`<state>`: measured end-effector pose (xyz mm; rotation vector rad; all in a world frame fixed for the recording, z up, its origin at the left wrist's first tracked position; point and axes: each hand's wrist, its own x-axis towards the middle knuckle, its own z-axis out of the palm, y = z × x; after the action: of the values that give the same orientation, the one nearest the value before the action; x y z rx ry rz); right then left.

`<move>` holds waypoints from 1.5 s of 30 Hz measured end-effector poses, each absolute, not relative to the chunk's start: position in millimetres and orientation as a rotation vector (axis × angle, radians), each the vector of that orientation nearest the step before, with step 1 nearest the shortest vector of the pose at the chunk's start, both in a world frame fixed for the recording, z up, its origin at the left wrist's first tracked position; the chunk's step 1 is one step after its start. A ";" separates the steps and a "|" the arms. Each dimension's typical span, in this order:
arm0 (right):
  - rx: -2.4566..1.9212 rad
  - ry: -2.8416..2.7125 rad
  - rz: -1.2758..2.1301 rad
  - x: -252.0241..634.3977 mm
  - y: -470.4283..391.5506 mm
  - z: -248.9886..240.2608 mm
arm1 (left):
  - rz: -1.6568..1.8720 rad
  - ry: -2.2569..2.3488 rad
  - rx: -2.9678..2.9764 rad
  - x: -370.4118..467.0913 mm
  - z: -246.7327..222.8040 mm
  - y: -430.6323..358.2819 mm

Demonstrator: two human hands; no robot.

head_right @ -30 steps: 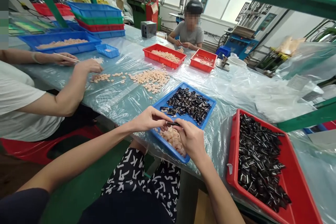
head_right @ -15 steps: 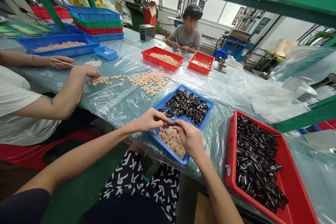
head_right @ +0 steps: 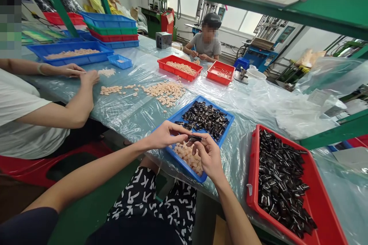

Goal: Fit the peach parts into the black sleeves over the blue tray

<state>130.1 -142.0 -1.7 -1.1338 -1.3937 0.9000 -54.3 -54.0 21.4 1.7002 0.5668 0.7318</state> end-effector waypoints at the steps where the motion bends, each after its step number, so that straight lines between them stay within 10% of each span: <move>1: -1.120 -1.380 0.895 129.4 -142.7 -1.0 | 0.733 0.548 1.645 -53.6 21.1 -53.7; 45: -1.279 -1.545 0.824 155.1 -155.7 15.9 | 0.690 0.667 1.919 -78.1 22.4 -42.2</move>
<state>155.1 -155.7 15.9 -1.2785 -1.5446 0.8245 -78.1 -42.2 22.4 1.9186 0.6668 0.6897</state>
